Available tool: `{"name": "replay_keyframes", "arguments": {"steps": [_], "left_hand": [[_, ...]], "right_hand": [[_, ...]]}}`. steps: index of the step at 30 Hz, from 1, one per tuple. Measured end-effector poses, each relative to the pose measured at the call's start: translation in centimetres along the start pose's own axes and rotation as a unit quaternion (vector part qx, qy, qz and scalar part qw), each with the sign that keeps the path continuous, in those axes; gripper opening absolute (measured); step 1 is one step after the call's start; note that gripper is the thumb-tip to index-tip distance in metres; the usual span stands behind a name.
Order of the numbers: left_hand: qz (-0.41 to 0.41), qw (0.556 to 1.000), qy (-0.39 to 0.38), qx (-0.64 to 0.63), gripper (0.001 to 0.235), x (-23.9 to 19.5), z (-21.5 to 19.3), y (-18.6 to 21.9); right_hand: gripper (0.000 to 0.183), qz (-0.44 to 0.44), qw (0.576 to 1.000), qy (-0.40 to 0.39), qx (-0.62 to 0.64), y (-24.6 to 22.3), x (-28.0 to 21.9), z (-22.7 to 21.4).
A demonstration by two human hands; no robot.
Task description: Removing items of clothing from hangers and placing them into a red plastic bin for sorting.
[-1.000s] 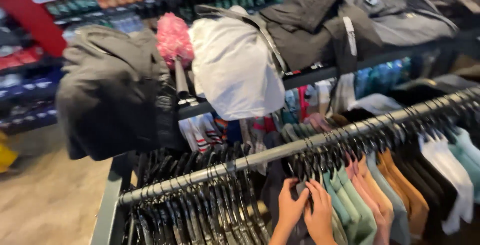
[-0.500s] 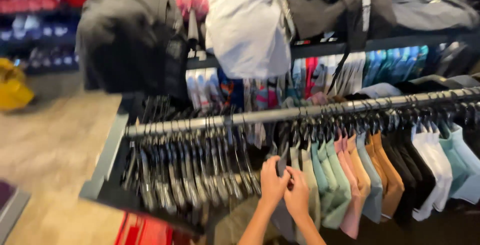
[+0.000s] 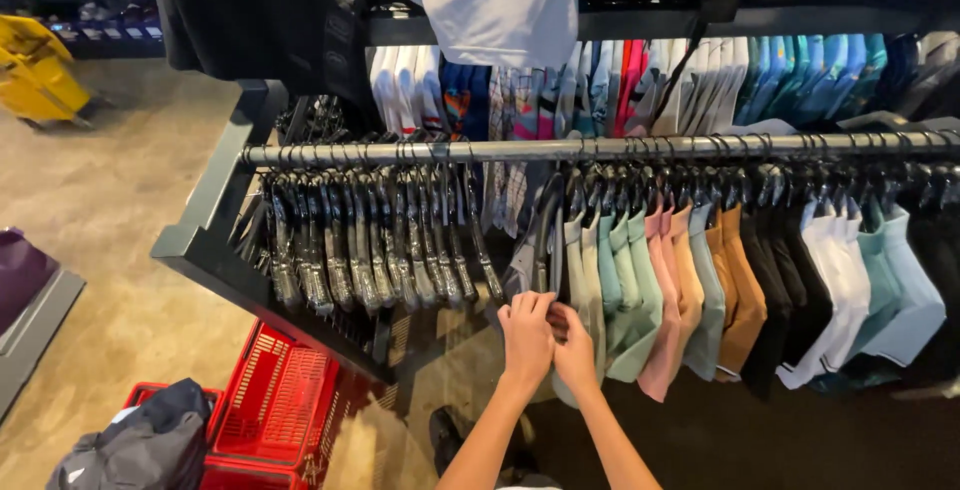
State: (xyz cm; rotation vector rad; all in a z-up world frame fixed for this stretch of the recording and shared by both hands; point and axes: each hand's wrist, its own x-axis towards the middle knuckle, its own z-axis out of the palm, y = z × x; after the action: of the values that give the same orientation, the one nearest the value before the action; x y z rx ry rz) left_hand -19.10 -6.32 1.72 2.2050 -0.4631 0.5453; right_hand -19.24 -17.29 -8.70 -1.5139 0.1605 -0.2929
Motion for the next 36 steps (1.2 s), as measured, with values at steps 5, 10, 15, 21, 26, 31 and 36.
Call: {"name": "replay_keyframes", "arguments": {"steps": [5, 10, 15, 21, 26, 31, 36], "left_hand": [[0.01, 1.0, -0.013, 0.016, 0.04, -0.4, -0.1, 0.9], [-0.04, 0.994, -0.096, 0.019, 0.039, -0.3, 0.3, 0.4], [-0.039, 0.988, -0.148, 0.022, 0.045, -1.0, 0.4, 0.0], [-0.07, 0.976, -0.201, 0.049, 0.036, -0.3, 0.0, 0.5], [-0.068, 0.97, -0.234, 0.016, 0.051, -0.5, 0.0, 0.4], [-0.011, 0.974, -0.224, 0.013, 0.061, -2.3, 0.6, -0.5], [-0.044, 0.983, -0.092, -0.151, 0.021, -3.5, 2.2, -3.0]], "right_hand": [[0.05, -0.001, 0.999, -0.05, -0.006, -1.9, 0.6, -0.2], [0.036, -0.026, 0.998, -0.05, -0.041, 1.5, 2.9, -0.8], [0.035, 0.026, 0.999, -0.044, -0.001, 0.2, 2.5, -0.5], [0.049, 0.045, 0.977, -0.177, 0.108, 2.0, 3.6, -1.8], [0.044, 0.19, 0.932, -0.164, 0.261, -2.1, 3.3, -2.8], [0.027, 0.171, 0.955, -0.138, 0.197, 0.7, 4.1, -3.0], [0.024, 0.2, 0.946, -0.144, 0.209, 1.5, 4.9, -3.8]]}}
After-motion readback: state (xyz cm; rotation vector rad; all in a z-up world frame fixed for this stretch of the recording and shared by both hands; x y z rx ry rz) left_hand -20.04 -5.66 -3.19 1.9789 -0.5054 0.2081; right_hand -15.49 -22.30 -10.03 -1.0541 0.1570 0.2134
